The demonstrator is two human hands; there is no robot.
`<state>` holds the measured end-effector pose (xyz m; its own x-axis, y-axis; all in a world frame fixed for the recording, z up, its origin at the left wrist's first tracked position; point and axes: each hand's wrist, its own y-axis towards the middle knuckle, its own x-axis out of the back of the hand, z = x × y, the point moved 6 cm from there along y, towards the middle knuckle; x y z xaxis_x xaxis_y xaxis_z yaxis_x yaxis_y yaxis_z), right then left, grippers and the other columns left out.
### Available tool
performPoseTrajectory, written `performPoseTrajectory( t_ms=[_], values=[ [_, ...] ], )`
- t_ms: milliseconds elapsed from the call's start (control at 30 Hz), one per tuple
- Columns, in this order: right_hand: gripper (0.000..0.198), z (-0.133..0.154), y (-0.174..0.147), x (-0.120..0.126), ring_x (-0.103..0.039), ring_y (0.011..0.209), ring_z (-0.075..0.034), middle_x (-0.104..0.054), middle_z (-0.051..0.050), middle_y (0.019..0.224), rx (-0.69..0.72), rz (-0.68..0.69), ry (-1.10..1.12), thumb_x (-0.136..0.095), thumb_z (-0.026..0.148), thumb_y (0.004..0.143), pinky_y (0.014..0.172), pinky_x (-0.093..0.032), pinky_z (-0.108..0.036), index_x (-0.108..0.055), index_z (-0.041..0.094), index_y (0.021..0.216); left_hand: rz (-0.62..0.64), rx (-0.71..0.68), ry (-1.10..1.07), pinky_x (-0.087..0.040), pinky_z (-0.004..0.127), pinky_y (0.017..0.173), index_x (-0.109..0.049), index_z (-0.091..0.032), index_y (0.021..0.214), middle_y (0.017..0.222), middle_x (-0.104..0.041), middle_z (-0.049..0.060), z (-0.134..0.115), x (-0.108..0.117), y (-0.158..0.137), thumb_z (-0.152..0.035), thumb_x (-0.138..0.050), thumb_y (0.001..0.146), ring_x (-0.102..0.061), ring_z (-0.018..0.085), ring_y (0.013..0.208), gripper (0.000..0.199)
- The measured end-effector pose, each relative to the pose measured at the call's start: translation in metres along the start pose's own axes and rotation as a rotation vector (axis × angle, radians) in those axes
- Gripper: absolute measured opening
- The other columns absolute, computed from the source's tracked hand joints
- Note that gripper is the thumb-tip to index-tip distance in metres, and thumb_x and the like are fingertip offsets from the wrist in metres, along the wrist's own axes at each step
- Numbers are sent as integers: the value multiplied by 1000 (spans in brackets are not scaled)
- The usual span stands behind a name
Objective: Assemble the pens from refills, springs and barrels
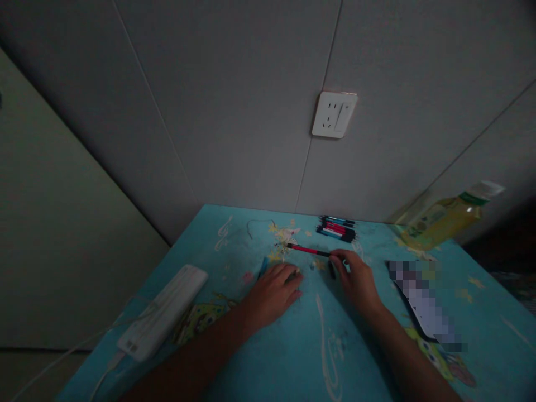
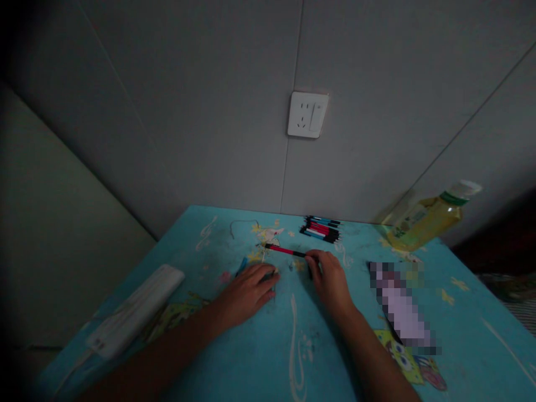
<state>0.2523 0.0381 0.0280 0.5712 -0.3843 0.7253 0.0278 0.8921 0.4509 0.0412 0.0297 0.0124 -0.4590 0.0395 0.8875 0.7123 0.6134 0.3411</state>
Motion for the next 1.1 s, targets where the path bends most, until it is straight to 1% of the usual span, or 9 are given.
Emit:
performPoseTrajectory(
  t_ms=[133, 233, 300, 433, 533, 667, 833, 967, 1100],
  values=[
    [24, 8, -4, 1, -64, 84, -22, -70, -7, 94, -66, 4, 104, -50, 37, 95, 75, -49, -32, -65, 20, 101, -109, -72, -23, -47, 41, 101, -54, -20, 129, 122, -57, 10, -6, 12, -2, -25, -54, 94, -53, 23, 117, 36],
    [24, 24, -10, -6, -65, 79, -20, -71, -5, 87, -88, 60, 221, -50, 37, 95, 72, -48, -29, -66, 20, 94, -242, -130, 12, -46, 41, 100, -56, -19, 128, 123, -59, 10, -12, 26, -4, -19, -51, 94, -53, 23, 117, 34],
    [24, 37, -15, -13, -65, 76, -18, -71, -3, 82, -92, 109, 298, -50, 36, 96, 70, -48, -28, -66, 20, 89, -293, -120, 64, -46, 41, 98, -57, -20, 126, 122, -60, 10, -13, 31, -6, -16, -51, 94, -54, 23, 115, 33],
    [29, 54, -24, -25, -62, 69, -16, -68, -1, 74, -85, 175, 342, -50, 37, 97, 67, -46, -26, -64, 20, 78, -206, -81, 122, -50, 39, 86, -58, -21, 125, 106, -65, 7, -7, 26, -6, -19, -49, 96, -59, 22, 99, 31],
    [32, 54, -25, -25, -58, 63, -15, -63, -1, 68, -48, 169, 247, -51, 38, 96, 63, -43, -26, -61, 20, 71, -159, -93, 121, -50, 38, 84, -53, -20, 130, 104, -66, 8, -5, 19, -8, -18, -45, 97, -60, 21, 95, 34],
    [36, 54, -24, -23, -55, 63, -16, -58, -2, 66, 73, 166, 90, -48, 40, 97, 62, -40, -27, -59, 19, 70, -113, -60, 94, -51, 38, 85, -54, -17, 129, 106, -65, 9, -7, 13, -10, -15, -42, 96, -62, 21, 95, 35],
    [33, 61, -28, -24, -55, 65, -16, -59, -3, 68, 171, 189, 66, -49, 38, 98, 64, -40, -28, -62, 19, 75, -52, -14, 33, -54, 34, 76, -54, -17, 128, 101, -65, 8, -8, 11, -13, -19, -42, 96, -65, 20, 86, 35],
    [24, 67, -29, -21, -57, 72, -17, -64, -3, 75, 230, 198, 150, -51, 35, 97, 69, -42, -29, -65, 19, 84, -18, -3, -91, -55, 33, 80, -50, -17, 131, 105, -65, 9, -5, 6, -14, -18, -37, 97, -65, 19, 92, 36],
    [20, 69, -27, -17, -57, 76, -18, -63, -4, 78, 291, 215, 195, -51, 32, 98, 70, -45, -30, -64, 20, 89, 7, 22, -193, -55, 36, 83, -47, -18, 133, 109, -65, 10, -5, 4, -13, -19, -35, 99, -65, 19, 98, 36]
  ],
)
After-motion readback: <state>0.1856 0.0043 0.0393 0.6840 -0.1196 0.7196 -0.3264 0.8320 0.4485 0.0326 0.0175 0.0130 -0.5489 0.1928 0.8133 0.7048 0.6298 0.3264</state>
